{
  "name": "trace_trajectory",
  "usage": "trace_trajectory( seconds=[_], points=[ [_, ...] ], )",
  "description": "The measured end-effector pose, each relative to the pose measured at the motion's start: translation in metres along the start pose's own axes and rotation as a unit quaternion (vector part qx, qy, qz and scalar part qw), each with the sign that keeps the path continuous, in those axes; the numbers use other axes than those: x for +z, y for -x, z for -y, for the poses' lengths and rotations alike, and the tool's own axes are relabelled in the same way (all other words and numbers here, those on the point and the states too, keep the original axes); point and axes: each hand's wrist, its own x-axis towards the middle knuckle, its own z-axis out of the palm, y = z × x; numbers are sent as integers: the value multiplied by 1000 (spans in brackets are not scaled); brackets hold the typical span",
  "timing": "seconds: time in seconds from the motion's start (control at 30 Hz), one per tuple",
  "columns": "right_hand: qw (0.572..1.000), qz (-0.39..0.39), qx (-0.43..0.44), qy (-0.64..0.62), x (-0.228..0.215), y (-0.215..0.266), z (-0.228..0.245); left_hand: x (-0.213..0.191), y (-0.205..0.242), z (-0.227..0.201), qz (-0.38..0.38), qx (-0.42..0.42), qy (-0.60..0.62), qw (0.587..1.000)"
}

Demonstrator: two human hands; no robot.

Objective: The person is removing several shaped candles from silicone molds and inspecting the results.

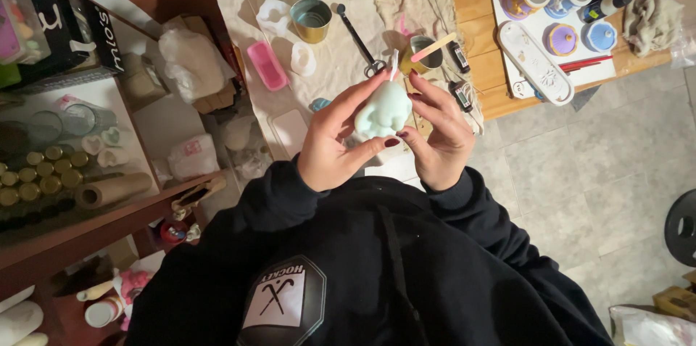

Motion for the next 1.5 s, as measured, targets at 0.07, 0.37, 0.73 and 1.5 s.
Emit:
trace_trajectory(
  seconds=[0.07, 0.37, 0.73, 1.5],
  points=[
    [1000, 1, 3, 2, 1, 1, -1, 1, -2, -9, -6, 3, -32, 999],
    [1000, 8, 0, -2, 2, 4, -2, 3, -1, -15, -33, 33, -150, 988],
    [999, 31, 11, -4, 3, 5, 1, 3, -1, -28, -13, 38, -187, 982],
    [1000, -15, -11, 10, 3, 2, 1, -14, 5, 12, -4, -110, 256, 960]
  ],
)
